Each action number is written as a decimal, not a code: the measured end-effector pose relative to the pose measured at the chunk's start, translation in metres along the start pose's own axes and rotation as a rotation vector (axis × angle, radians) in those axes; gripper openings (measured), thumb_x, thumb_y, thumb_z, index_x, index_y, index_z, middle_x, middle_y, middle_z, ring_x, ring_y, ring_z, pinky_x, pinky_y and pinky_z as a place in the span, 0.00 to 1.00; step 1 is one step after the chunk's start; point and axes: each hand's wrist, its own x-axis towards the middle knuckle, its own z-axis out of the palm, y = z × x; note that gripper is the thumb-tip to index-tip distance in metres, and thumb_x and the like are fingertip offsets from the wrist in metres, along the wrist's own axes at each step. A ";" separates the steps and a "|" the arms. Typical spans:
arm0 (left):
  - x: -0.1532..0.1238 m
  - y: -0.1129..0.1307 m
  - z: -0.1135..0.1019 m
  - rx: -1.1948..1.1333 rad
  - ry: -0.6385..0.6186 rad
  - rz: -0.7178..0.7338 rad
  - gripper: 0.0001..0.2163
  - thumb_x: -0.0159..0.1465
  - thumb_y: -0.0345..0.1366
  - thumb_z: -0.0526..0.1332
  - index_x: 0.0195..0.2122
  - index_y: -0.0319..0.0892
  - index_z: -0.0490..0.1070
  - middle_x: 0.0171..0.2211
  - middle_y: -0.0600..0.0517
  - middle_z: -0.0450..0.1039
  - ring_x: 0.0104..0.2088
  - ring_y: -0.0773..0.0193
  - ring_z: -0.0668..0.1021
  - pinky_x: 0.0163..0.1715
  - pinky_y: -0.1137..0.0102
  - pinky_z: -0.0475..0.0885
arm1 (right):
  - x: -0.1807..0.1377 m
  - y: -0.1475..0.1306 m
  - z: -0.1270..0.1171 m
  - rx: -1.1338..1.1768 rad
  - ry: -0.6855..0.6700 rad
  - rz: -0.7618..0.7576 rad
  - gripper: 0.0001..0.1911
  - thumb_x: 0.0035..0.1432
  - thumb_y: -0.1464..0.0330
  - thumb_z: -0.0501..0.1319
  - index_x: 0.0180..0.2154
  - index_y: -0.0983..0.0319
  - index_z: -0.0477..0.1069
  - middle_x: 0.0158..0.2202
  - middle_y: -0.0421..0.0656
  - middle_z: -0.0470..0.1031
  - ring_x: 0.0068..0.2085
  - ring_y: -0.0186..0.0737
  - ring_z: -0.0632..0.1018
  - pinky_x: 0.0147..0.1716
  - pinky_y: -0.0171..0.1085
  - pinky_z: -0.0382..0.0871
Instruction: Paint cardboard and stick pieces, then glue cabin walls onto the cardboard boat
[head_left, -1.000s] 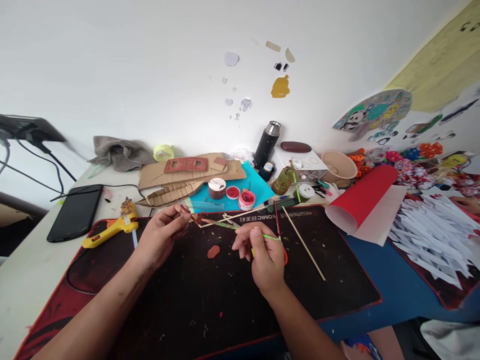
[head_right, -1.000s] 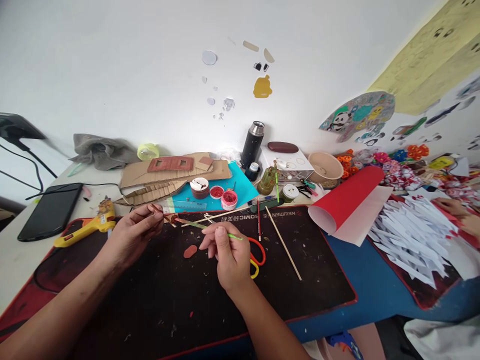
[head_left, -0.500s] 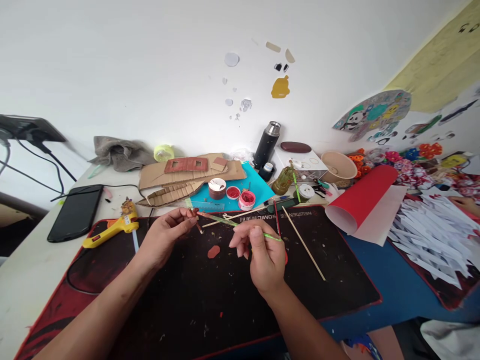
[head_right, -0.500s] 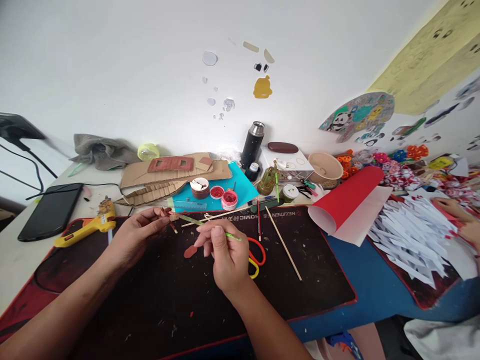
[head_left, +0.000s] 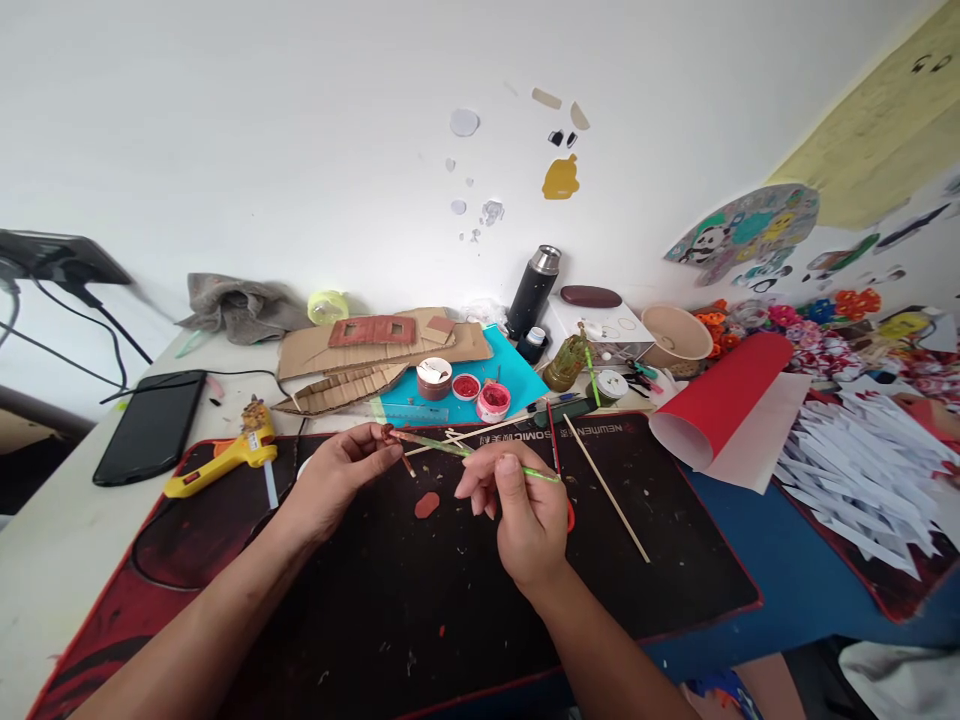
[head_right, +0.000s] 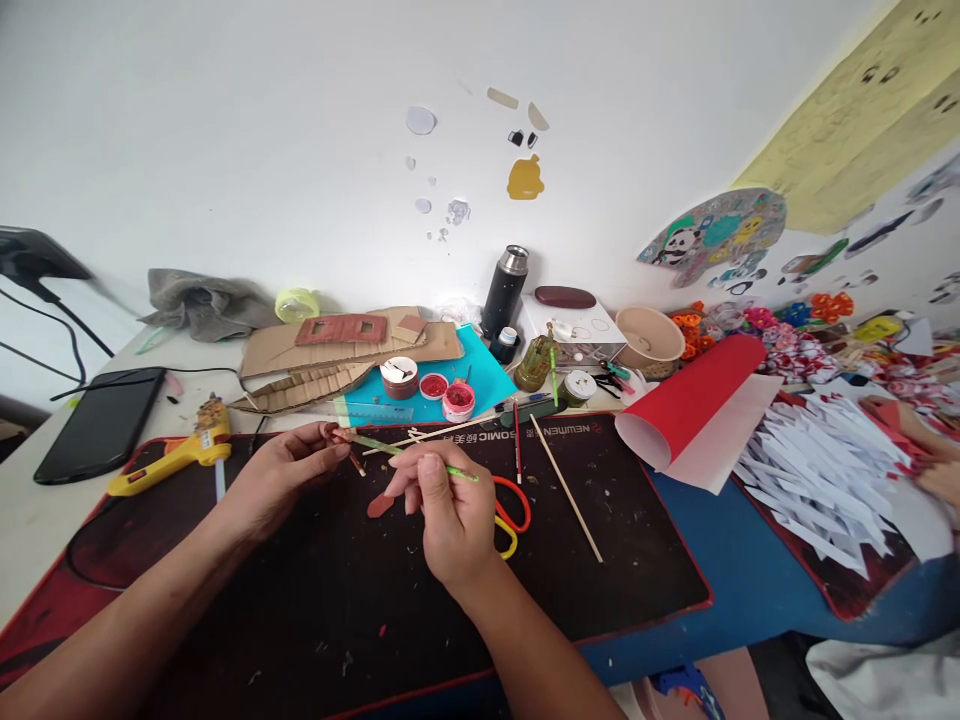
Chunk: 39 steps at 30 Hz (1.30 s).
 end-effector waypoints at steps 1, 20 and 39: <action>0.000 0.000 0.000 0.003 -0.005 -0.004 0.22 0.46 0.52 0.84 0.31 0.43 0.81 0.32 0.49 0.80 0.30 0.63 0.73 0.29 0.70 0.66 | 0.000 0.001 0.000 0.002 -0.004 -0.002 0.22 0.79 0.53 0.59 0.39 0.59 0.83 0.28 0.44 0.84 0.22 0.35 0.74 0.21 0.35 0.66; -0.002 0.036 -0.016 0.199 -0.011 0.086 0.21 0.50 0.54 0.81 0.30 0.44 0.80 0.28 0.51 0.76 0.29 0.61 0.73 0.29 0.71 0.68 | 0.008 0.000 -0.014 0.020 0.181 0.026 0.24 0.75 0.48 0.62 0.37 0.60 0.81 0.26 0.43 0.81 0.21 0.35 0.73 0.18 0.34 0.62; 0.131 0.080 -0.084 1.322 0.204 0.229 0.10 0.59 0.24 0.73 0.27 0.43 0.76 0.19 0.59 0.63 0.25 0.62 0.59 0.32 0.67 0.42 | 0.009 0.009 -0.024 0.021 0.131 0.054 0.24 0.77 0.50 0.61 0.37 0.60 0.84 0.27 0.43 0.82 0.20 0.35 0.73 0.18 0.34 0.66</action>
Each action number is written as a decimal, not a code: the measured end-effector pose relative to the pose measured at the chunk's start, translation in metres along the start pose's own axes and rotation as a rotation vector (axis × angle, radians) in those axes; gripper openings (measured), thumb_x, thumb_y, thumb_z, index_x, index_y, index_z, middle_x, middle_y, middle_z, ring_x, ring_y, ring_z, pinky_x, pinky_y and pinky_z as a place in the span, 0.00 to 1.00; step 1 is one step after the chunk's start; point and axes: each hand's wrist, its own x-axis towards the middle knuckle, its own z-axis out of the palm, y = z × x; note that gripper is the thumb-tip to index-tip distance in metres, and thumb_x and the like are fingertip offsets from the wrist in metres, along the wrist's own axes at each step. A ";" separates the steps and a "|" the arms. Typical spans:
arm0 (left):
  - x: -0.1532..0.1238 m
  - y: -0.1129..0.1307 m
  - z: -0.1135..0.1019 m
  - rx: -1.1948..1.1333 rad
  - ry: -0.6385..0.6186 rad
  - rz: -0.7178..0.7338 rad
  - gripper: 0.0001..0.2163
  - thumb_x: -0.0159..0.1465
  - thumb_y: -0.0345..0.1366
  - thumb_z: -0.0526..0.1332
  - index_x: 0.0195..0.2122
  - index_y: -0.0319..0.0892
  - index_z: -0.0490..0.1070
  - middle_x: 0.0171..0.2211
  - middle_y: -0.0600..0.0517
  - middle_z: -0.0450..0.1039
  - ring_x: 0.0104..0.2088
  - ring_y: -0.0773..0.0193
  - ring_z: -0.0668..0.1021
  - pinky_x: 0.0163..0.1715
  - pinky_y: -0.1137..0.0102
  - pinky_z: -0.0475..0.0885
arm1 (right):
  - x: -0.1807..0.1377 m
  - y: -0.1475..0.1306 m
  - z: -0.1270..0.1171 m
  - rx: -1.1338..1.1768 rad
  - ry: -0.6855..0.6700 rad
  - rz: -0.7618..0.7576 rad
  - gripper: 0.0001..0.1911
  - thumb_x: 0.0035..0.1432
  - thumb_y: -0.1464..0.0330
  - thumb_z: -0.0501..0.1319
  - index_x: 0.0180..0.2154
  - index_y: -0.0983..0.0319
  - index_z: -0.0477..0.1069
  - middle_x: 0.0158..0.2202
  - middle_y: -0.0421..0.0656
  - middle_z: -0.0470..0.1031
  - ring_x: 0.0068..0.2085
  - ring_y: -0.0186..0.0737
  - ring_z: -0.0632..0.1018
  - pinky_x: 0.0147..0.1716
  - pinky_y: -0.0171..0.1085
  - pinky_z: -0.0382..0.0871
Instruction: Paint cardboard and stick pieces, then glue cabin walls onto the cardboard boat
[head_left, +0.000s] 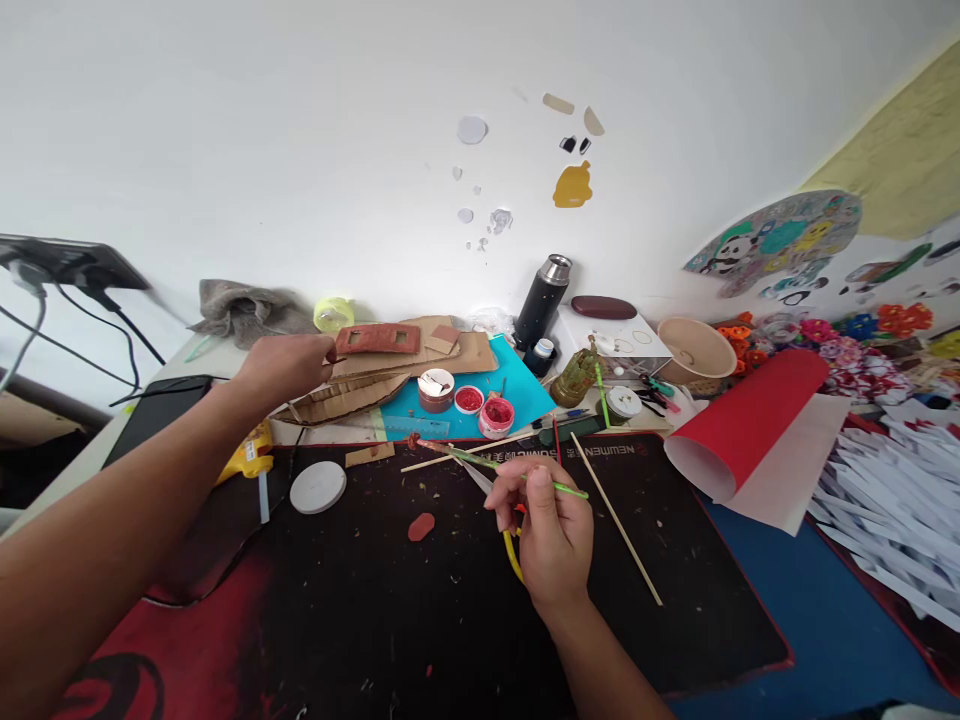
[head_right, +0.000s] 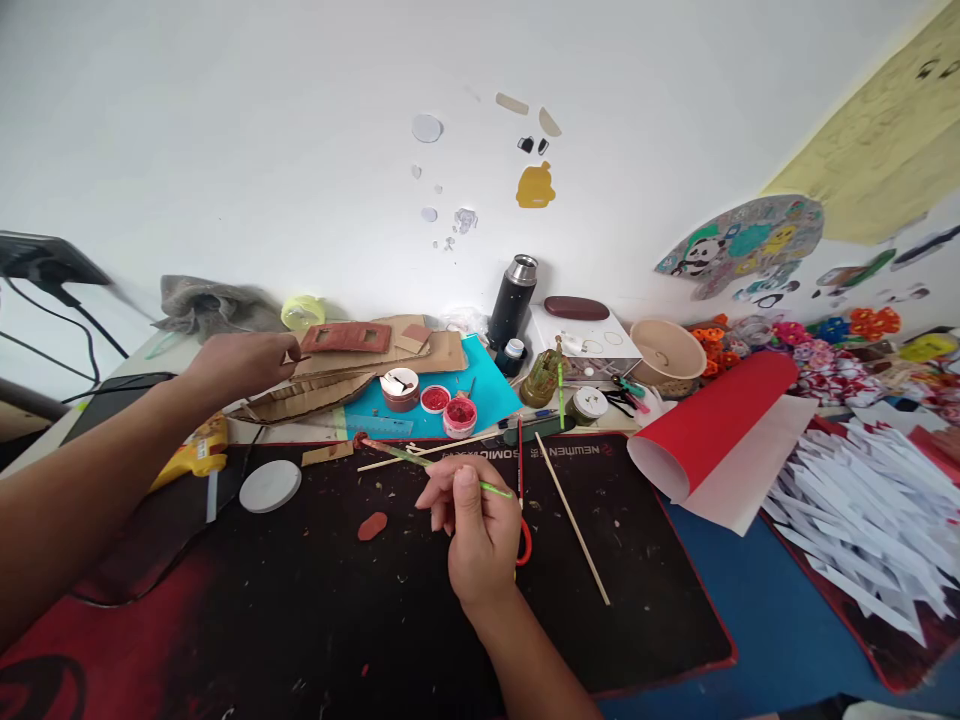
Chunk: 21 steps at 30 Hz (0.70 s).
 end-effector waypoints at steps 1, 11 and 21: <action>0.001 -0.001 0.001 -0.005 -0.003 0.007 0.10 0.60 0.24 0.73 0.27 0.43 0.75 0.20 0.59 0.63 0.25 0.62 0.59 0.32 0.67 0.41 | 0.000 0.000 0.000 -0.009 -0.005 0.002 0.24 0.77 0.50 0.61 0.37 0.60 0.84 0.27 0.43 0.82 0.21 0.35 0.73 0.18 0.34 0.66; 0.002 -0.011 0.000 -0.035 -0.007 -0.006 0.08 0.61 0.28 0.75 0.37 0.43 0.79 0.23 0.60 0.67 0.26 0.62 0.62 0.29 0.70 0.44 | 0.000 0.001 0.002 -0.032 -0.004 0.017 0.24 0.78 0.51 0.61 0.36 0.60 0.84 0.27 0.43 0.82 0.20 0.34 0.73 0.18 0.33 0.64; -0.035 -0.005 -0.021 -0.083 0.116 -0.153 0.20 0.76 0.51 0.58 0.29 0.45 0.69 0.22 0.57 0.62 0.27 0.61 0.64 0.31 0.70 0.53 | 0.000 0.000 0.003 0.008 0.012 0.053 0.26 0.76 0.49 0.63 0.35 0.61 0.82 0.27 0.43 0.82 0.20 0.32 0.73 0.18 0.31 0.61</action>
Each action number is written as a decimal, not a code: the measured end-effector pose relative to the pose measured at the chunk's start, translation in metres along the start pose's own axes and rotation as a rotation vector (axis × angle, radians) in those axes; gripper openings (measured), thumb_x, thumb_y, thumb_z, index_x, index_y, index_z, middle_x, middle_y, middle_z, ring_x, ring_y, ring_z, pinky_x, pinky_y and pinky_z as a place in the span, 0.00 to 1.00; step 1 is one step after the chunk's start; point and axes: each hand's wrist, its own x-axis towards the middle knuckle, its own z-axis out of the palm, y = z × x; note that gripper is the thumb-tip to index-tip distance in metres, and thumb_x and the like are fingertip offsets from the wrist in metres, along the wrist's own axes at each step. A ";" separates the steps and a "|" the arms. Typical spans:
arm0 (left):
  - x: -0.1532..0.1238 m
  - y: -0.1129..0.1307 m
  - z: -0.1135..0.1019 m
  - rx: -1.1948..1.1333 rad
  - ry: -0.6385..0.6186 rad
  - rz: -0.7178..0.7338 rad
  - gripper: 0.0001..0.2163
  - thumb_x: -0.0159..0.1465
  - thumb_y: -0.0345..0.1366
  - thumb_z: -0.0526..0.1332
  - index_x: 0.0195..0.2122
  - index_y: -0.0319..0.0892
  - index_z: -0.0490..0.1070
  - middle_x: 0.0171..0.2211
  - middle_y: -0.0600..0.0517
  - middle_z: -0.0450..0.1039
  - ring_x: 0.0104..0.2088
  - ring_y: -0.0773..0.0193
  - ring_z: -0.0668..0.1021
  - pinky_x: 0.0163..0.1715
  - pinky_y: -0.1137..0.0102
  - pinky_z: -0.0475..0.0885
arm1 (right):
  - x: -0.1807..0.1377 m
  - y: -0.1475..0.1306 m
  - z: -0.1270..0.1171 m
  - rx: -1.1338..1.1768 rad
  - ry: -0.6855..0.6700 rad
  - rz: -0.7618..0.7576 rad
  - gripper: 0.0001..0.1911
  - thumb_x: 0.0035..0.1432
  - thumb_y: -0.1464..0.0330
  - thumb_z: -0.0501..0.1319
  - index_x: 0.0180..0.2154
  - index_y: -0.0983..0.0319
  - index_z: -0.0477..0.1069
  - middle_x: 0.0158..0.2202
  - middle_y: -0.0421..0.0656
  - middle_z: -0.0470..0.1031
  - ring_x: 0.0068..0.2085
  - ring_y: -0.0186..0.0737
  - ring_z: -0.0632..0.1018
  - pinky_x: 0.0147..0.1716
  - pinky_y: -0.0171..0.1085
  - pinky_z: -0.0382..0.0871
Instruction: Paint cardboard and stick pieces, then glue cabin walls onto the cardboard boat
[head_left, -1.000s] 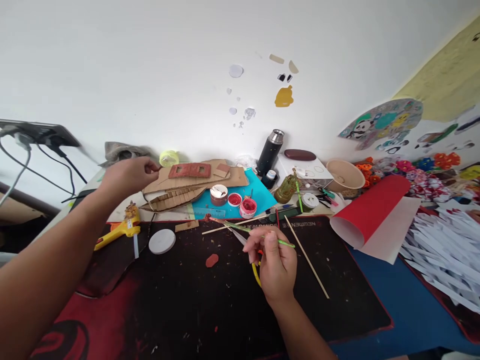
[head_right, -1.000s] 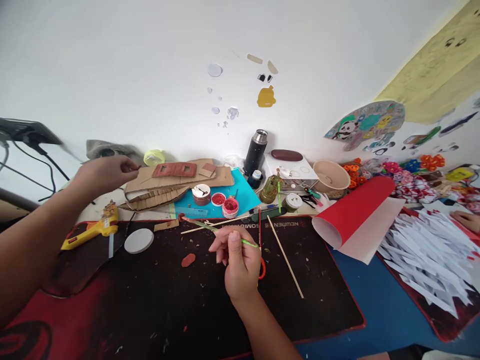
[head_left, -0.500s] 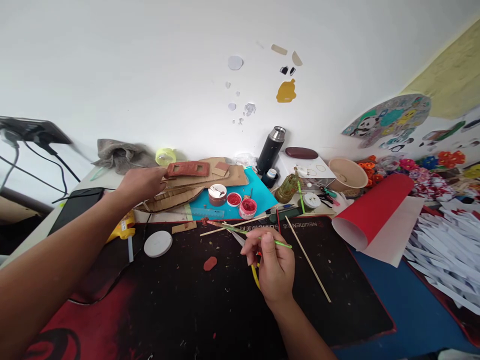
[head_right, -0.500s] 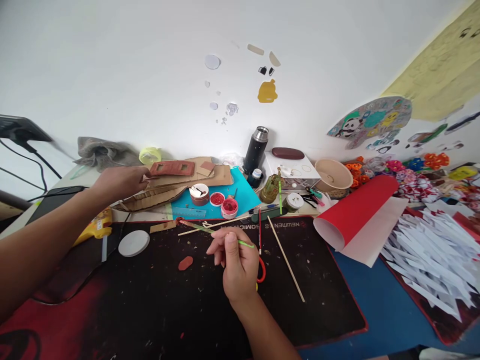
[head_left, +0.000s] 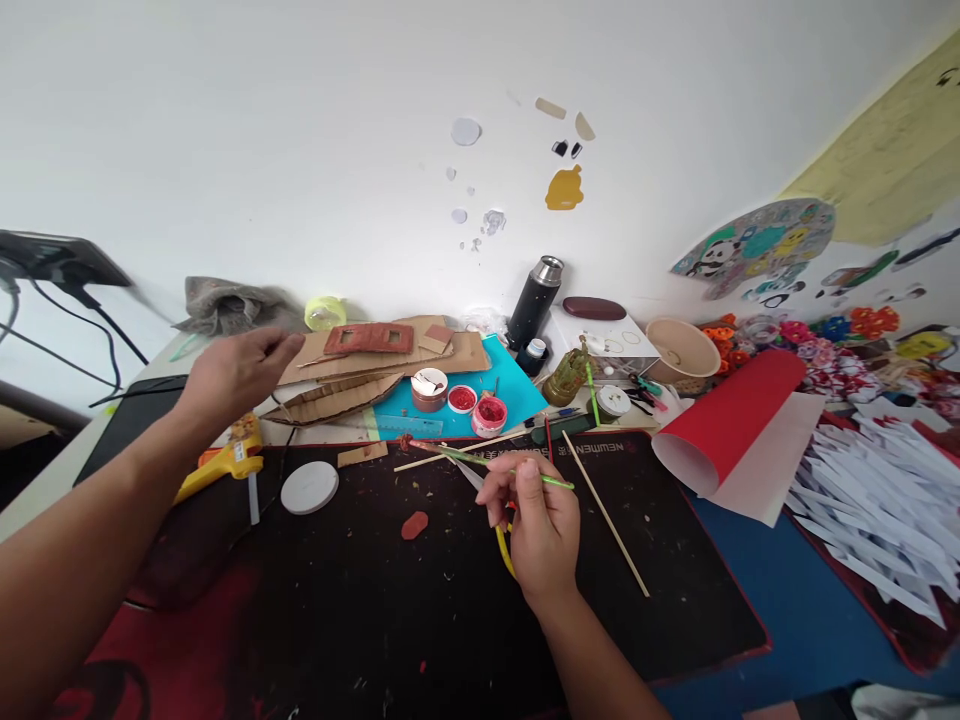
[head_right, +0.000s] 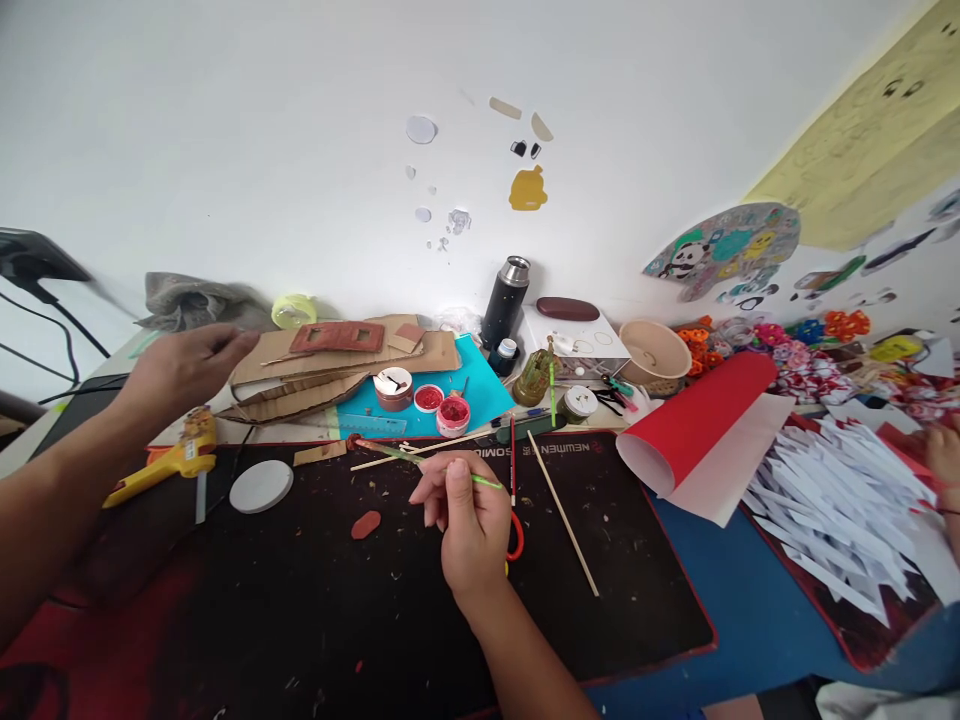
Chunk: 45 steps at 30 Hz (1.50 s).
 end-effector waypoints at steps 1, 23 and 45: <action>-0.009 0.001 0.001 -0.044 -0.008 -0.031 0.21 0.76 0.51 0.57 0.29 0.45 0.69 0.21 0.57 0.61 0.28 0.61 0.65 0.32 0.70 0.54 | 0.000 0.000 0.000 0.010 0.004 0.009 0.26 0.75 0.48 0.63 0.35 0.61 0.82 0.26 0.43 0.81 0.20 0.32 0.73 0.18 0.31 0.61; -0.167 0.011 0.054 -0.415 -0.315 0.388 0.15 0.78 0.45 0.50 0.44 0.48 0.74 0.34 0.53 0.79 0.34 0.59 0.82 0.36 0.68 0.75 | -0.006 -0.007 -0.003 -0.007 0.019 0.050 0.26 0.71 0.44 0.66 0.39 0.61 0.82 0.25 0.42 0.81 0.20 0.33 0.73 0.18 0.31 0.63; -0.185 0.009 0.075 -0.554 -0.287 0.493 0.16 0.79 0.43 0.51 0.39 0.48 0.75 0.30 0.55 0.77 0.27 0.64 0.78 0.30 0.73 0.71 | -0.007 -0.012 0.001 -0.073 -0.031 0.074 0.25 0.70 0.45 0.67 0.42 0.61 0.82 0.30 0.45 0.83 0.20 0.33 0.73 0.16 0.30 0.58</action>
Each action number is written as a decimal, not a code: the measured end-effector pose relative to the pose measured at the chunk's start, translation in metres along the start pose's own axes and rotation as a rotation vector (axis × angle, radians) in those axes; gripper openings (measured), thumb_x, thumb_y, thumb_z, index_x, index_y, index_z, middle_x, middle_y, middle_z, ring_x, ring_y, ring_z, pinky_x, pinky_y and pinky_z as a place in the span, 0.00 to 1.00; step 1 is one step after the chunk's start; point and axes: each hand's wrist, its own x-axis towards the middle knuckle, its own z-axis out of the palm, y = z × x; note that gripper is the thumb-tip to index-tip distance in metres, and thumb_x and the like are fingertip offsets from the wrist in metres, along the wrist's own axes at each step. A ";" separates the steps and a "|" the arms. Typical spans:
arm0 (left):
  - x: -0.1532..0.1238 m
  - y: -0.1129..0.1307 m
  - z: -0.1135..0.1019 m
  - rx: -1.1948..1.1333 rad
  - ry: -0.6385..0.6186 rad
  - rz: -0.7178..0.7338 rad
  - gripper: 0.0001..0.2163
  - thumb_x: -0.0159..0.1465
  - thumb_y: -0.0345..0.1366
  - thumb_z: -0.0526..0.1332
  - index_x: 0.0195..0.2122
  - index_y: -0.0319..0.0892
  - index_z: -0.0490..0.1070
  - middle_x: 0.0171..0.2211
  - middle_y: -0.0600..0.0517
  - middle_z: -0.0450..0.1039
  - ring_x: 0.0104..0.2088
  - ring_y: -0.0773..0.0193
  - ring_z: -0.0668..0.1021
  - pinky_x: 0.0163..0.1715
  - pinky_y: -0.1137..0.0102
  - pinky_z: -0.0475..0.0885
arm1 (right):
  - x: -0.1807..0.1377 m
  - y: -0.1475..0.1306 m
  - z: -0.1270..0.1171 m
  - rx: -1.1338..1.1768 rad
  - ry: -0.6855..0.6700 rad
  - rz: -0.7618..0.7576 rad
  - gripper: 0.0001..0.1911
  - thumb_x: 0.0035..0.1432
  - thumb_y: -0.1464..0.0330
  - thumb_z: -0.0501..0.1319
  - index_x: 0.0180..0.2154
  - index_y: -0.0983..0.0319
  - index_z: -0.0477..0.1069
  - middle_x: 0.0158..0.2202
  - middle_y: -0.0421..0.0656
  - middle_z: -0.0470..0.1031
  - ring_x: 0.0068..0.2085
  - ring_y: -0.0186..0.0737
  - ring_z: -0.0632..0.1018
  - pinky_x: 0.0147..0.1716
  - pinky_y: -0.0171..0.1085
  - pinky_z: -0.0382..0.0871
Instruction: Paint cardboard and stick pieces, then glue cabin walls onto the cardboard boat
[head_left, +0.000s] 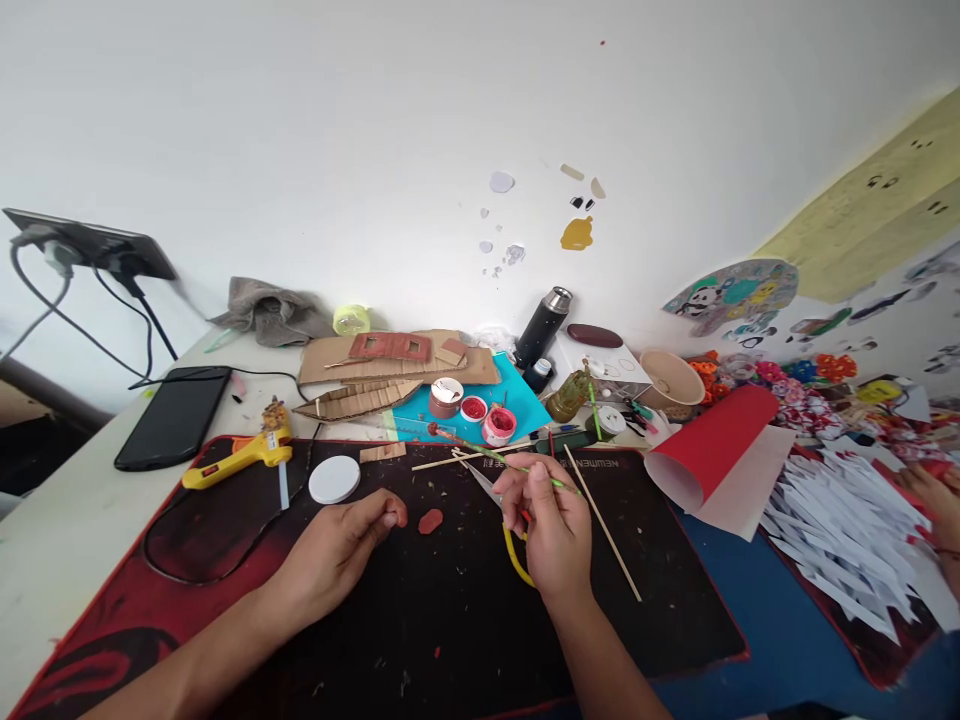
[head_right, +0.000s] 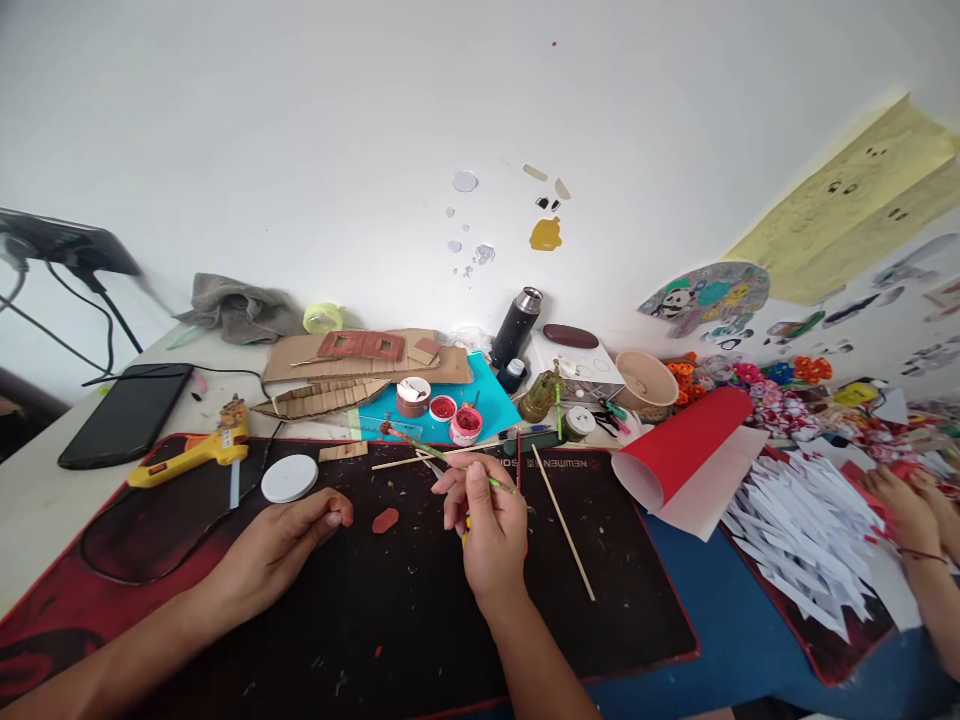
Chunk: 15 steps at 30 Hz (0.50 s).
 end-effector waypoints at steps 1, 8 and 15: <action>0.000 0.001 0.000 0.001 -0.006 -0.005 0.16 0.79 0.43 0.50 0.39 0.48 0.74 0.30 0.54 0.78 0.28 0.64 0.79 0.30 0.72 0.72 | 0.000 0.000 0.001 0.000 -0.002 0.002 0.25 0.70 0.45 0.67 0.42 0.61 0.82 0.30 0.45 0.83 0.20 0.33 0.73 0.16 0.30 0.59; 0.005 0.012 -0.021 0.076 0.030 -0.097 0.24 0.76 0.53 0.52 0.24 0.47 0.65 0.19 0.56 0.69 0.20 0.64 0.71 0.24 0.70 0.65 | -0.003 0.000 0.006 -0.021 -0.026 0.011 0.25 0.72 0.45 0.65 0.41 0.61 0.82 0.30 0.45 0.83 0.20 0.32 0.72 0.17 0.31 0.59; 0.083 -0.007 -0.137 0.538 0.201 -0.289 0.17 0.69 0.53 0.63 0.48 0.46 0.80 0.35 0.53 0.81 0.33 0.57 0.78 0.33 0.67 0.66 | -0.005 0.004 0.008 0.001 -0.050 0.045 0.25 0.72 0.45 0.65 0.42 0.61 0.81 0.30 0.45 0.83 0.21 0.33 0.72 0.17 0.31 0.58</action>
